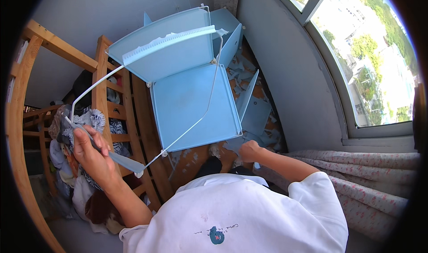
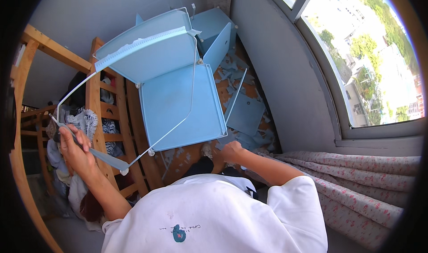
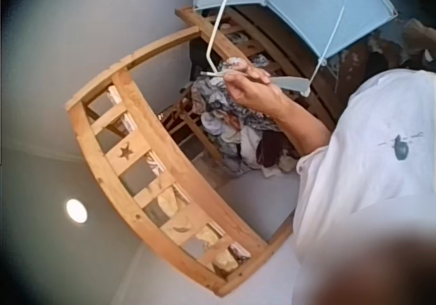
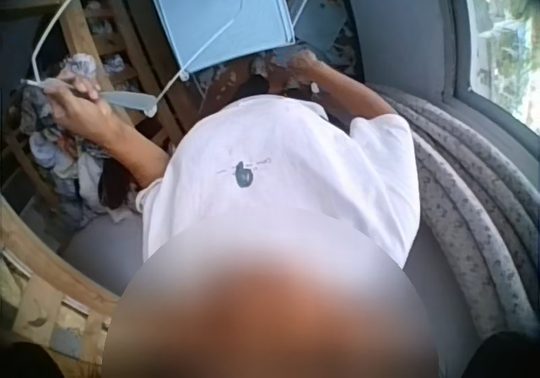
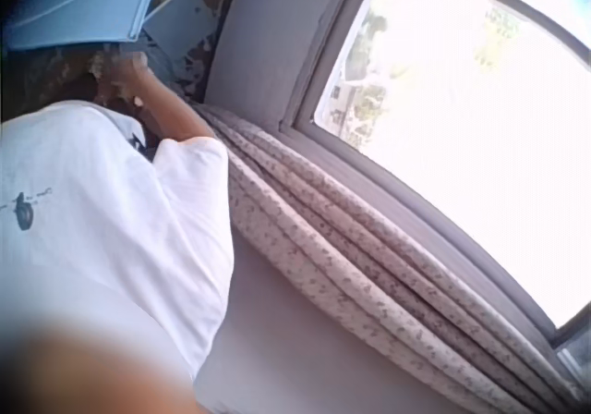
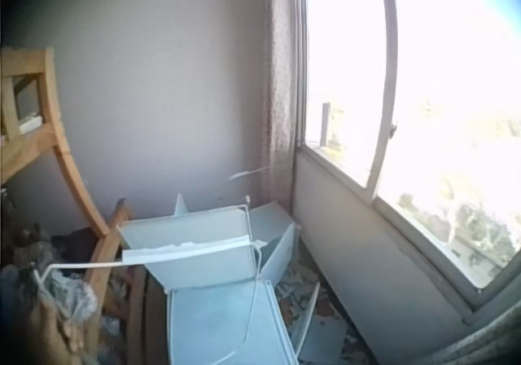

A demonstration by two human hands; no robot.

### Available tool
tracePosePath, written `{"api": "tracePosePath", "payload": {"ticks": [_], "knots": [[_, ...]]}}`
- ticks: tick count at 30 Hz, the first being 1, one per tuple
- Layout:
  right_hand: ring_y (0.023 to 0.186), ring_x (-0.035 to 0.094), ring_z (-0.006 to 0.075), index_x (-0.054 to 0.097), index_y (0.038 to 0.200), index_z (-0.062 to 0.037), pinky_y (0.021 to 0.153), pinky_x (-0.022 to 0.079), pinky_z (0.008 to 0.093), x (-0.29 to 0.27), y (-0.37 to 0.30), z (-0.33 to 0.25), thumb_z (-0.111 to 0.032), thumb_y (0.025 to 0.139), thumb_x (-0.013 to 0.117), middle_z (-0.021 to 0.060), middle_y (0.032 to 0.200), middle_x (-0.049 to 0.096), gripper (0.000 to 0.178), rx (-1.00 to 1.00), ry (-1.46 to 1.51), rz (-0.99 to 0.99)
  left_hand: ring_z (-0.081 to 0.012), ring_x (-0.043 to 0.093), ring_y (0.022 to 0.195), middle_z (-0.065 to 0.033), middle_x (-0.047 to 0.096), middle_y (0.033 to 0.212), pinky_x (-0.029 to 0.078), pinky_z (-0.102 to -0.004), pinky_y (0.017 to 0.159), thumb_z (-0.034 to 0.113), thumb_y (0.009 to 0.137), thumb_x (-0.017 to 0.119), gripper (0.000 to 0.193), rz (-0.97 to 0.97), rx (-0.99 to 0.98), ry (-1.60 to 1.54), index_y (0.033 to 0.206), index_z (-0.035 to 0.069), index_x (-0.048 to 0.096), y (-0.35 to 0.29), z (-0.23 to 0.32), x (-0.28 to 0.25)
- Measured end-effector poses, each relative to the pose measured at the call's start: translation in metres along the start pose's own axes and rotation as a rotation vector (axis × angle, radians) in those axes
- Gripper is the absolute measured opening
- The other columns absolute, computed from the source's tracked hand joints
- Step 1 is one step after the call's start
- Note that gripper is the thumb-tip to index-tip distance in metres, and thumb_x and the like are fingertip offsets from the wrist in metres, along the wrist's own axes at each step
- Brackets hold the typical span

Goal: The person assembles a light blue plastic storage unit by hand, attaching white wire frames to the panels and connecting multiple sections together. They handle the panels and frames one at a time, aligning and snapping them into place within a small room.

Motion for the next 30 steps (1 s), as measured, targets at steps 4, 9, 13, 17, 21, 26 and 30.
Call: {"api": "tracePosePath", "payload": {"ticks": [4, 9, 13, 17, 21, 26, 30], "knots": [[0.1, 0.054, 0.0259, 0.062, 0.095, -0.0059, 0.077, 0.045, 0.036, -0.024, 0.023, 0.036, -0.023, 0.073, 0.062, 0.0103, 0.105, 0.058, 0.028, 0.134, -0.006, 0.295, -0.0036, 0.03, 0.037, 0.0019, 0.038, 0.05, 0.024, -0.0173, 0.037, 0.042, 0.089, 0.047, 0.039, 0.007, -0.026, -0.011, 0.071, 0.007, 0.047, 0.0, -0.009, -0.001], [0.125, 0.03, 0.0301, 0.049, 0.118, -0.0032, 0.098, 0.03, 0.0388, -0.065, 0.103, 0.024, -0.03, 0.078, 0.059, 0.0141, 0.133, 0.035, 0.048, 0.106, 0.008, 0.825, -0.0047, 0.031, 0.036, 0.0019, 0.038, 0.05, 0.024, -0.0177, 0.036, 0.041, 0.089, 0.047, 0.039, -0.079, -0.022, -0.067, 0.071, 0.007, 0.048, 0.004, -0.01, 0.01], [0.126, 0.029, 0.0314, 0.049, 0.118, -0.0032, 0.1, 0.029, 0.0414, -0.034, 0.114, 0.009, -0.028, 0.078, 0.06, 0.0161, 0.132, 0.036, 0.048, 0.068, 0.054, 0.64, -0.0048, 0.031, 0.035, 0.0021, 0.039, 0.049, 0.024, -0.018, 0.036, 0.041, 0.089, 0.048, 0.038, -0.096, -0.034, -0.117, 0.072, 0.008, 0.05, 0.005, -0.009, 0.011], [0.092, 0.056, 0.0286, 0.061, 0.089, -0.0032, 0.073, 0.048, 0.0377, 0.003, 0.034, -0.012, -0.024, 0.075, 0.061, 0.0133, 0.1, 0.058, 0.025, 0.042, 0.108, 0.3, -0.005, 0.032, 0.034, 0.0019, 0.039, 0.048, 0.025, -0.0181, 0.035, 0.041, 0.089, 0.047, 0.039, -0.156, -0.077, -0.186, 0.072, 0.006, 0.05, 0.002, -0.016, 0.012], [0.064, 0.061, 0.0269, 0.063, 0.084, -0.0035, 0.06, 0.05, 0.0348, -0.035, -0.035, -0.006, -0.019, 0.078, 0.06, 0.0116, 0.074, 0.062, 0.016, 0.065, 0.362, 0.617, -0.0058, 0.035, 0.034, 0.0002, 0.042, 0.048, 0.028, -0.018, 0.034, 0.042, 0.09, 0.045, 0.043, -0.327, -0.178, -0.272, 0.07, 0.004, 0.05, -0.014, -0.023, 0.042], [0.082, 0.063, 0.0244, 0.057, 0.106, -0.0049, 0.067, 0.05, 0.0324, -0.156, -0.076, -0.038, -0.021, 0.084, 0.058, 0.011, 0.092, 0.064, 0.028, -0.167, 0.798, 1.134, -0.0091, 0.043, 0.038, -0.004, 0.05, 0.054, 0.035, -0.021, 0.038, 0.038, 0.091, 0.044, 0.042, -0.566, -0.29, -0.302, 0.072, 0.001, 0.054, -0.054, -0.022, 0.11], [0.072, 0.064, 0.0202, 0.053, 0.111, -0.0042, 0.058, 0.05, 0.029, -0.208, -0.108, -0.055, -0.022, 0.084, 0.059, 0.0109, 0.087, 0.064, 0.033, -0.344, 0.827, 1.513, -0.0081, 0.05, 0.05, -0.0038, 0.055, 0.063, 0.04, -0.0207, 0.042, 0.033, 0.091, 0.046, 0.037, -0.642, -0.329, -0.286, 0.076, 0.001, 0.057, -0.089, -0.023, 0.154]]}}
Point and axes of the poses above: each hand's wrist, its own y-axis towards the middle knuckle, its own x-axis out of the palm, z = x × y, the point moved 3 cm from there along y, towards the middle knuckle
